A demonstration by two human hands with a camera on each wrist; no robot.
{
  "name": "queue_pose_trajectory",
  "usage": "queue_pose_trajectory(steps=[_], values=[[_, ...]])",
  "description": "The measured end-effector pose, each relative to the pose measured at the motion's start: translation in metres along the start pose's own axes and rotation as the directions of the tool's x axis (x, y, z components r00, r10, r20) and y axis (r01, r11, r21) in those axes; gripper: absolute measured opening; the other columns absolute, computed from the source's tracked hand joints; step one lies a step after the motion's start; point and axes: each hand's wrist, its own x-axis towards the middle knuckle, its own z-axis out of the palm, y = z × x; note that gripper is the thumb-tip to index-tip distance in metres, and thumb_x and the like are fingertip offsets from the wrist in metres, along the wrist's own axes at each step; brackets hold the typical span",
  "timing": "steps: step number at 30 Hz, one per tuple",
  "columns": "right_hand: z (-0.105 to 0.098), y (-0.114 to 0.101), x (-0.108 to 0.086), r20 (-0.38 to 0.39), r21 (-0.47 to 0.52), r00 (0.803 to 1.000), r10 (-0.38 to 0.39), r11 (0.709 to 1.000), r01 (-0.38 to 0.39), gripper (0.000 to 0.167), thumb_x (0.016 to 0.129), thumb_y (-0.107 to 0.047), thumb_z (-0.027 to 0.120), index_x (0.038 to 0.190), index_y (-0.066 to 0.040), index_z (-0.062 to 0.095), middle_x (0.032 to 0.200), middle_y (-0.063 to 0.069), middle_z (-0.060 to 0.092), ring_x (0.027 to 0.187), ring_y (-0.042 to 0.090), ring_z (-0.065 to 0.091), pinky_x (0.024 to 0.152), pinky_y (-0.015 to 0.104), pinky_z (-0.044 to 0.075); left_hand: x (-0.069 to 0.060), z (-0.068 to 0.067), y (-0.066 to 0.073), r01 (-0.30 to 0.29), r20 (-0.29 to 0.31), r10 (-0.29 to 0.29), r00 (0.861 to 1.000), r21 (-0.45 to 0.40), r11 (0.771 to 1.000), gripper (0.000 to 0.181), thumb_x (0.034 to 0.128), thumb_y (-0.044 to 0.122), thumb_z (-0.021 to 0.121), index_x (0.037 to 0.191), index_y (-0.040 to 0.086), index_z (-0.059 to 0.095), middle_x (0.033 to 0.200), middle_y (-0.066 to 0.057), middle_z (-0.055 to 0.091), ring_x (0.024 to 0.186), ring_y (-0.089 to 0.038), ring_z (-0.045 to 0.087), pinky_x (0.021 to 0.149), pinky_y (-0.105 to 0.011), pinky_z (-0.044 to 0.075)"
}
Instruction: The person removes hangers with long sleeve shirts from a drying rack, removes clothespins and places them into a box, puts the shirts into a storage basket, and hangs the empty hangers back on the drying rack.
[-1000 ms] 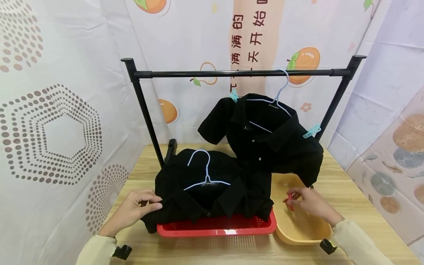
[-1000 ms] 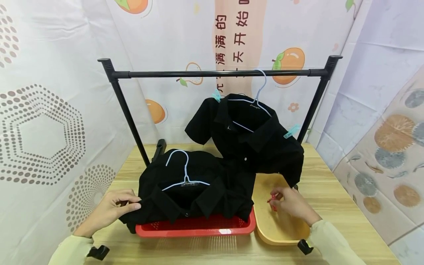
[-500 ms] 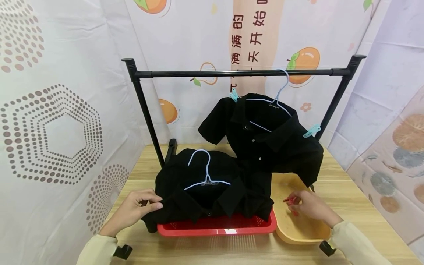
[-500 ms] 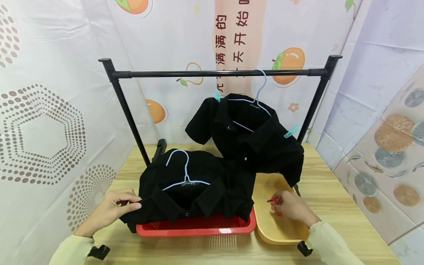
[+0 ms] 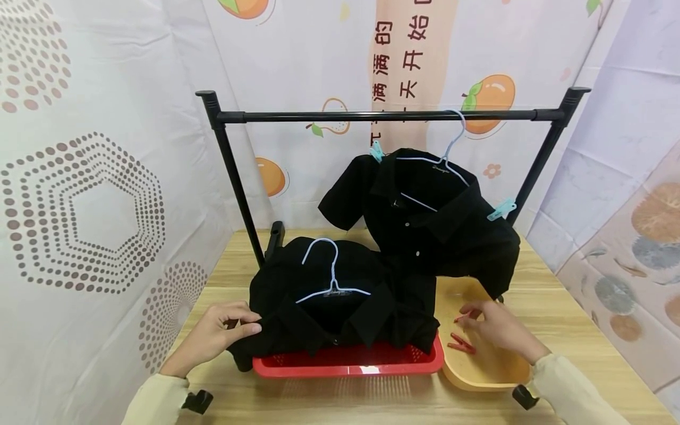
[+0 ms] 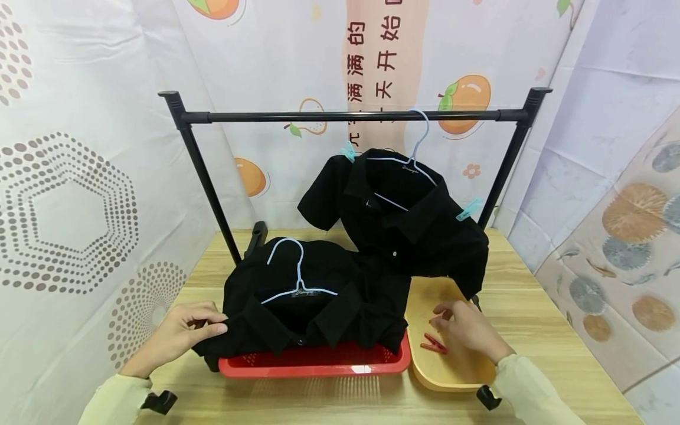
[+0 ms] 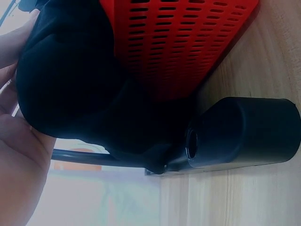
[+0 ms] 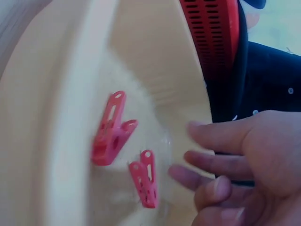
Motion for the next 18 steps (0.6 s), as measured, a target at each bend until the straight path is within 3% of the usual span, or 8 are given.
queue_pose_trajectory(steps=[5,11,15,18], values=[[-0.002,-0.013,0.001,-0.097,0.077,0.99,-0.102,0.991,0.11,0.017,0.102,-0.024,0.068,0.106,-0.009,0.077,0.083,-0.009,0.072,0.071,0.01,0.063,0.065,0.027,0.049,0.0,0.0,0.001,0.005,0.003,-0.005,1.0,0.001,1.0,0.023,0.0849,-0.006,0.079,0.097,0.013,0.082,0.081,0.006,0.068,0.061,-0.01,0.049,0.051,-0.028,0.04],[0.0,-0.037,-0.001,-0.2,0.122,0.949,-0.243,0.955,0.271,0.015,0.103,-0.018,0.066,0.111,-0.013,0.077,0.084,-0.013,0.069,0.071,0.004,0.066,0.058,0.026,0.051,-0.001,0.001,0.001,0.008,0.005,-0.008,1.0,-0.004,1.0,0.022,0.0854,-0.006,0.078,0.097,0.012,0.082,0.082,0.006,0.068,0.061,-0.01,0.049,0.051,-0.028,0.04],[0.003,-0.05,0.0,-0.215,0.093,0.914,-0.345,0.924,0.37,0.016,0.1,-0.015,0.068,0.113,-0.02,0.077,0.098,-0.014,0.071,0.076,0.001,0.063,0.067,0.026,0.054,-0.001,0.001,-0.001,0.008,0.002,-0.008,1.0,-0.008,1.0,0.023,0.0852,-0.007,0.078,0.097,0.013,0.082,0.082,0.005,0.068,0.061,-0.011,0.049,0.051,-0.028,0.039],[0.006,-0.057,0.0,-0.197,0.083,0.902,-0.383,0.911,0.405,0.016,0.099,-0.018,0.07,0.113,-0.024,0.076,0.104,-0.016,0.071,0.077,-0.001,0.06,0.07,0.025,0.054,-0.002,0.001,-0.002,0.006,-0.001,-0.006,1.0,-0.008,1.0,0.024,0.085,-0.007,0.078,0.097,0.013,0.082,0.082,0.005,0.068,0.061,-0.011,0.049,0.051,-0.028,0.039]])
